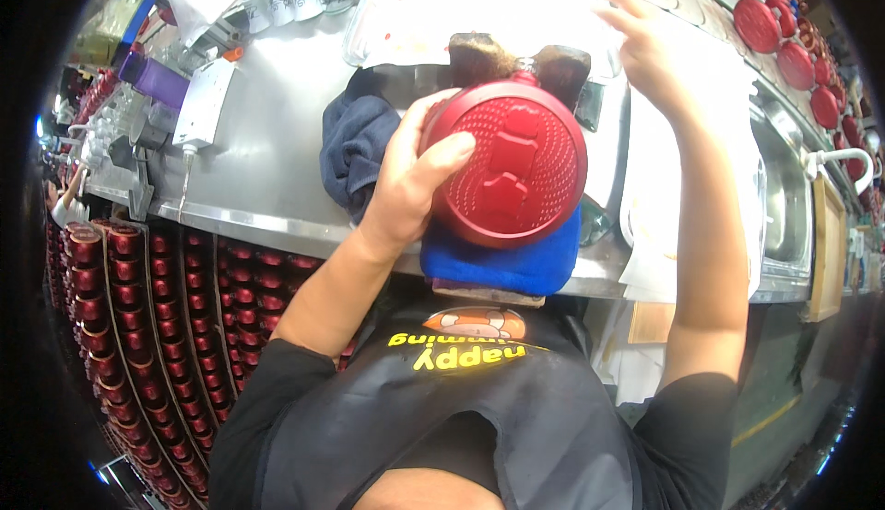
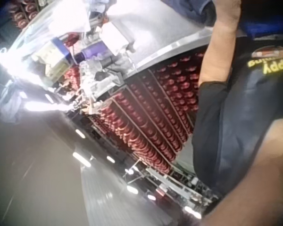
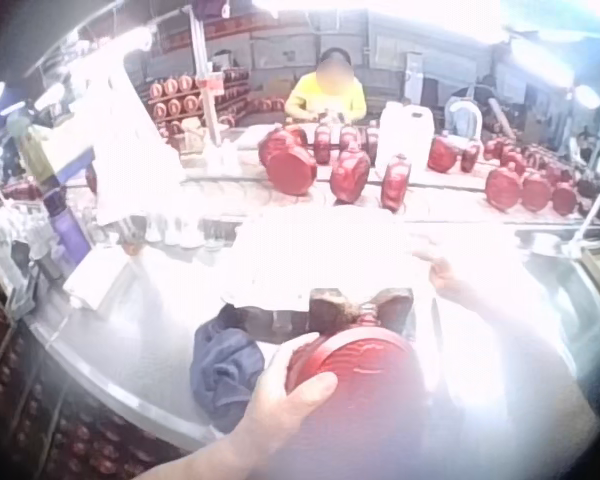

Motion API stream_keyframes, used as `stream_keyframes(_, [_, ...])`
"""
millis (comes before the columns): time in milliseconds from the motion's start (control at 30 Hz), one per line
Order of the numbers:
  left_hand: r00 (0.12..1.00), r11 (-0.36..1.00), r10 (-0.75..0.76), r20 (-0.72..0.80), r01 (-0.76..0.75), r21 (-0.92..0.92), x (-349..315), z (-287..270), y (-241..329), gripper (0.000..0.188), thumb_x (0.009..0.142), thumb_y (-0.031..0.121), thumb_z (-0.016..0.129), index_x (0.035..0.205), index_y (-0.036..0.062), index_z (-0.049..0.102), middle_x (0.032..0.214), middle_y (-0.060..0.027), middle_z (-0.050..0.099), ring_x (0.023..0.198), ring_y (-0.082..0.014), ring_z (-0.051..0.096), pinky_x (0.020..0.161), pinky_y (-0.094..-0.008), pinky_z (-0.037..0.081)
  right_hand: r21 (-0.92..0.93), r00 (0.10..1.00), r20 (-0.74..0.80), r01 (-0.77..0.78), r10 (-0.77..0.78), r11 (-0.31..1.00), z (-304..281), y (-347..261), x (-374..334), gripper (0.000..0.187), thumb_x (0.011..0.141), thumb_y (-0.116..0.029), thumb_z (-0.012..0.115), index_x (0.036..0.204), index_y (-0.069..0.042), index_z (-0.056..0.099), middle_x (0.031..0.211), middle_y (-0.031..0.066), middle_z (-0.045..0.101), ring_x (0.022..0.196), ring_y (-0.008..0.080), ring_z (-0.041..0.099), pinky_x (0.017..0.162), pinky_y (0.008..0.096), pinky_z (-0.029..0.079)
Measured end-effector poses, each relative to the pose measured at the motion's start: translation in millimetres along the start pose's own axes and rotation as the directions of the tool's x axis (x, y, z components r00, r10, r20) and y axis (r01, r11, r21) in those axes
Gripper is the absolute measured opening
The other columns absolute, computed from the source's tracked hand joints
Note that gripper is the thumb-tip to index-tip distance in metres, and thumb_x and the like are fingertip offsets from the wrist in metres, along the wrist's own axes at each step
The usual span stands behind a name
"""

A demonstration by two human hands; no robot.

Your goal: The person applies a gold sticker to the top of a red spherical object, smooths it with a cloth, and then uses a green tool to press the edges. The process is repeated on a second red object.

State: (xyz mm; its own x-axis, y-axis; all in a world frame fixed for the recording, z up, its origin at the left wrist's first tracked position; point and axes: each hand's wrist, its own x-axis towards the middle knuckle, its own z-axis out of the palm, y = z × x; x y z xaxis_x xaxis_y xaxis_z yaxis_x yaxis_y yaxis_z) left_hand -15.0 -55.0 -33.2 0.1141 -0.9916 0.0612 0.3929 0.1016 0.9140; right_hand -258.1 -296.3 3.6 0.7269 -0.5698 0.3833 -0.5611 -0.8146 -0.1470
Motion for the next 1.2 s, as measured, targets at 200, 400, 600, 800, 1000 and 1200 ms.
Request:
stream_keyframes(200, [0.989,0.991,0.127,-0.077,-0.124,0.043,0,3,-9,0.067,0.097,0.02,0.071,0.149,-0.0062,0.039,0.138,-0.0153,0.057,0.126,-0.0206,0.056,0.112,-0.0355,0.043,-0.032,0.921,0.274,-0.278,0.276,0.96,80,23,63,0.032,0.103,-0.02,0.056,0.129,-0.016,0.073,0.157,0.0109,0.048,0.144,0.032,0.044,0.122,0.0445,0.033])
stream_keyframes(400, [0.992,0.976,0.123,-0.041,-0.113,0.189,3,-3,-9,0.069,0.098,0.023,0.069,0.151,-0.0075,0.036,0.135,-0.0192,0.06,0.122,-0.0227,0.06,0.109,-0.0367,0.045,-0.356,0.963,0.078,-0.216,0.259,0.909,63,52,71,0.034,0.098,-0.03,0.064,0.125,-0.012,0.073,0.135,0.0202,0.058,0.135,0.0335,0.05,0.111,0.0475,0.044])
stream_keyframes(600, [0.996,0.969,0.086,-0.026,-0.078,0.236,2,-3,-10,0.073,0.099,0.031,0.071,0.151,-0.0068,0.036,0.131,-0.0192,0.064,0.119,-0.0232,0.062,0.108,-0.0369,0.047,-0.414,0.746,0.128,-0.558,0.653,0.719,78,84,87,0.053,0.095,-0.044,0.066,0.118,0.004,0.072,0.13,0.0239,0.063,0.122,0.0399,0.059,0.101,0.0505,0.052])
stream_keyframes(800, [0.996,0.97,0.086,-0.007,-0.082,0.23,3,-4,-8,0.071,0.1,0.032,0.069,0.15,-0.0068,0.037,0.131,-0.0197,0.064,0.119,-0.0228,0.062,0.107,-0.0366,0.047,-0.408,0.854,-0.04,-0.488,0.519,0.771,94,104,83,0.051,0.095,-0.044,0.066,0.111,0.003,0.076,0.125,0.0254,0.066,0.116,0.0432,0.061,0.1,0.0507,0.052])
stream_keyframes(1000, [0.995,0.967,0.089,-0.032,-0.079,0.242,4,-3,-9,0.066,0.099,0.03,0.068,0.147,-0.0059,0.041,0.131,-0.0196,0.063,0.12,-0.0231,0.062,0.107,-0.0366,0.047,-0.255,0.882,-0.108,-0.471,0.459,0.844,87,112,83,0.05,0.094,-0.046,0.065,0.112,-0.001,0.077,0.114,0.0246,0.072,0.112,0.0434,0.066,0.1,0.0504,0.052])
stream_keyframes(1200, [0.994,0.982,0.094,-0.056,-0.083,0.17,4,-1,-14,0.065,0.098,0.029,0.069,0.147,-0.0055,0.043,0.132,-0.0184,0.063,0.121,-0.0222,0.061,0.108,-0.0354,0.047,-0.338,0.804,0.03,-0.552,0.594,0.763,85,116,96,0.054,0.085,-0.047,0.071,0.094,0.006,0.076,0.101,0.0319,0.073,0.101,0.0392,0.073,0.091,0.0455,0.056])
